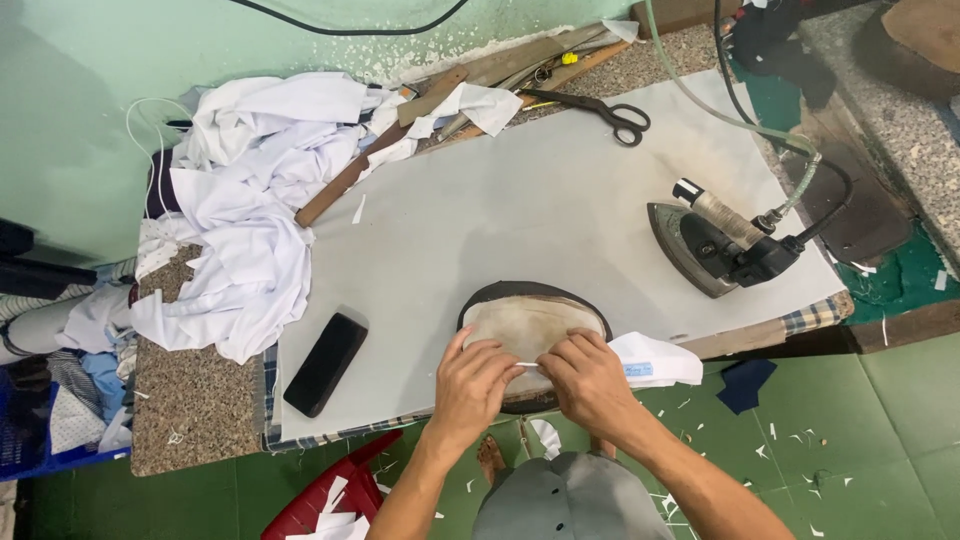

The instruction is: The person irons a white fabric piece on a curved ironing board using a steam iron. They repeatedly smooth the fabric with their hands, use a black rectangular object to press down on the material, and adjust the fabric's position while ironing.

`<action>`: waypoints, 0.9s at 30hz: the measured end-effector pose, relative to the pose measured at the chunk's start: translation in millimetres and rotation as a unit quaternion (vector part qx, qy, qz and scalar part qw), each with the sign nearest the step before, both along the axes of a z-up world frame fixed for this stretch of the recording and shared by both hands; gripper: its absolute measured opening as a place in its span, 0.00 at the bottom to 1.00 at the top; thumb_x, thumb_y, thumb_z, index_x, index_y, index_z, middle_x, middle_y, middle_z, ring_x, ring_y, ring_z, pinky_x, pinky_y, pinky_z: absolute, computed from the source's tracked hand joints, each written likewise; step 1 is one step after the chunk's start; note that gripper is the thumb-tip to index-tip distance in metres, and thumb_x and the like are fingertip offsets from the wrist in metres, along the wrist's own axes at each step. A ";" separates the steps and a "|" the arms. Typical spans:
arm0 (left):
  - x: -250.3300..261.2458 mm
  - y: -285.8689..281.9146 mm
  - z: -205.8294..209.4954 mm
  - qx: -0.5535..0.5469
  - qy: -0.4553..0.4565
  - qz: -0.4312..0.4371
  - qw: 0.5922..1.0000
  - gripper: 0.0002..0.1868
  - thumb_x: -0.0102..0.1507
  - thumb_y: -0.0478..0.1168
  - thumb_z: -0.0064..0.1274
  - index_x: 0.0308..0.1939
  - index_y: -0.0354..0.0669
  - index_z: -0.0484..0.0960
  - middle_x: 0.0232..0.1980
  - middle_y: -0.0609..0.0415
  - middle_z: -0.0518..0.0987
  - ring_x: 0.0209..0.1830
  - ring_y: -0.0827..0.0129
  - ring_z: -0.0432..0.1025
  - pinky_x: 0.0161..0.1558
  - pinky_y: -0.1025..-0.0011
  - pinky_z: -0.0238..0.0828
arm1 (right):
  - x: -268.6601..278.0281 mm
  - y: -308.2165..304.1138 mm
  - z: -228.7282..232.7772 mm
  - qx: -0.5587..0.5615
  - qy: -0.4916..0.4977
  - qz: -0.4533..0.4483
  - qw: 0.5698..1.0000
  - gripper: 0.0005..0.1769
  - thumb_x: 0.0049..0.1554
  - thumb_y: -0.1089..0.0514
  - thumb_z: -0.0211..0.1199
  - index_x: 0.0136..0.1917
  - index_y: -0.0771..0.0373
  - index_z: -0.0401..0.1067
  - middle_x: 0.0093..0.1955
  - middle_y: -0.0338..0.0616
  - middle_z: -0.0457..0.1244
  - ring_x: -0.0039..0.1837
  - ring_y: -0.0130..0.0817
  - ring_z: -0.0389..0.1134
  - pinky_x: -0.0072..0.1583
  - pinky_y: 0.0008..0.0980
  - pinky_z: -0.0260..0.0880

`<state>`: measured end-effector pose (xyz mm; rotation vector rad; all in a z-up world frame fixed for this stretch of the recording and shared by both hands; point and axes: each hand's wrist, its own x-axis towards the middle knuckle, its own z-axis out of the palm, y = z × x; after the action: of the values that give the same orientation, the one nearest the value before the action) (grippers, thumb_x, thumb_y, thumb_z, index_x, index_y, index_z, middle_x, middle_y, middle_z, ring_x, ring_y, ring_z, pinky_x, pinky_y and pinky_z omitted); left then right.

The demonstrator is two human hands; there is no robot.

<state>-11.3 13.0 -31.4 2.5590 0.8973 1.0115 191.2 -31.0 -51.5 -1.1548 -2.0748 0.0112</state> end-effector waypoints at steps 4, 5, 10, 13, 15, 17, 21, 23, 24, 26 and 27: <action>-0.3 -2.4 12.0 0.029 0.010 0.004 1.000 0.06 0.65 0.34 0.57 0.31 0.42 0.81 0.28 0.53 0.78 0.32 0.63 0.76 0.62 0.51 0.66 | -4.5 -0.8 0.4 -0.031 0.004 -0.007 0.999 0.06 0.62 0.64 0.56 0.43 0.61 0.72 0.38 0.43 0.63 0.39 0.42 0.60 0.47 0.37 0.60; 2.2 -3.9 8.2 0.029 0.010 0.004 1.000 0.06 0.65 0.34 0.57 0.31 0.42 0.81 0.28 0.53 0.78 0.32 0.63 0.76 0.62 0.51 0.66 | -3.8 -0.3 0.2 -0.031 0.004 -0.008 0.999 0.06 0.62 0.64 0.56 0.43 0.61 0.72 0.38 0.43 0.63 0.39 0.42 0.60 0.47 0.37 0.60; 2.7 -1.1 11.7 -0.074 -0.041 0.011 0.996 0.09 0.65 0.41 0.58 0.30 0.44 0.84 0.29 0.59 0.83 0.34 0.67 0.77 0.63 0.53 0.66 | 0.2 4.2 0.8 -0.047 0.013 0.019 0.999 0.10 0.58 0.71 0.52 0.43 0.62 0.72 0.35 0.42 0.59 0.37 0.42 0.59 0.56 0.40 0.65; 3.9 1.2 6.2 -0.058 -0.035 0.009 0.998 0.07 0.64 0.36 0.57 0.30 0.42 0.82 0.29 0.58 0.83 0.29 0.67 0.78 0.61 0.54 0.68 | 3.4 4.9 1.5 -0.058 0.026 0.031 0.997 0.07 0.61 0.67 0.55 0.44 0.61 0.73 0.37 0.41 0.62 0.39 0.42 0.60 0.55 0.39 0.63; 11.0 -3.1 8.7 -0.033 -0.030 0.009 0.999 0.06 0.63 0.35 0.57 0.30 0.42 0.82 0.29 0.57 0.83 0.28 0.67 0.78 0.60 0.54 0.68 | 3.3 4.1 0.3 -0.071 0.042 0.032 0.996 0.06 0.61 0.65 0.56 0.45 0.60 0.73 0.38 0.40 0.62 0.40 0.41 0.60 0.56 0.39 0.63; 18.3 -1.4 7.4 -0.004 -0.028 0.005 1.000 0.05 0.63 0.34 0.58 0.31 0.42 0.83 0.28 0.57 0.82 0.27 0.66 0.77 0.59 0.54 0.69 | 8.5 7.8 4.3 -0.079 0.055 0.032 0.995 0.04 0.61 0.64 0.58 0.45 0.60 0.74 0.39 0.39 0.62 0.40 0.40 0.60 0.58 0.38 0.62; 17.6 3.9 -7.3 -0.286 -0.247 -0.028 0.925 0.22 0.58 0.49 0.65 0.46 0.38 0.79 0.41 0.49 0.83 0.37 0.64 0.73 0.62 0.57 0.73 | 24.7 13.3 29.6 -0.099 0.120 0.048 0.987 0.06 0.63 0.61 0.57 0.44 0.61 0.73 0.39 0.39 0.62 0.41 0.39 0.62 0.61 0.41 0.63; 24.9 0.5 -19.6 -0.403 -0.351 -0.087 0.841 0.40 0.58 0.62 0.64 0.61 0.35 0.73 0.56 0.40 0.82 0.56 0.53 0.79 0.63 0.58 0.73 | 31.8 17.1 33.2 -0.112 0.152 0.062 0.980 0.07 0.63 0.61 0.56 0.44 0.61 0.72 0.39 0.40 0.62 0.42 0.39 0.62 0.61 0.41 0.62; 35.4 -1.8 -26.5 -0.417 -0.333 -0.045 0.844 0.28 0.59 0.45 0.61 0.59 0.33 0.77 0.59 0.41 0.81 0.60 0.56 0.77 0.65 0.63 0.73 | 34.9 21.1 29.2 -0.101 0.164 0.064 0.979 0.06 0.64 0.60 0.56 0.46 0.61 0.73 0.42 0.40 0.63 0.44 0.40 0.62 0.58 0.39 0.62; 55.4 0.4 -25.7 -0.431 -0.317 -0.001 0.845 0.21 0.60 0.28 0.58 0.58 0.32 0.80 0.61 0.42 0.80 0.64 0.59 0.75 0.66 0.67 0.72 | 51.8 30.7 7.8 -0.093 0.175 0.069 0.978 0.07 0.64 0.59 0.55 0.48 0.61 0.73 0.44 0.40 0.65 0.46 0.41 0.62 0.54 0.37 0.61; 64.3 5.2 -18.2 -0.430 -0.299 0.155 0.837 0.15 0.61 0.35 0.60 0.51 0.30 0.84 0.50 0.40 0.83 0.52 0.58 0.78 0.59 0.60 0.73 | 65.0 36.4 -10.1 -0.080 0.134 0.020 0.987 0.08 0.60 0.56 0.61 0.52 0.60 0.75 0.47 0.45 0.67 0.50 0.44 0.65 0.58 0.44 0.64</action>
<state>53.1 18.1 -49.6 1.2718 1.2134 1.0553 256.2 5.4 -61.6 -1.1373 -1.8820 0.3407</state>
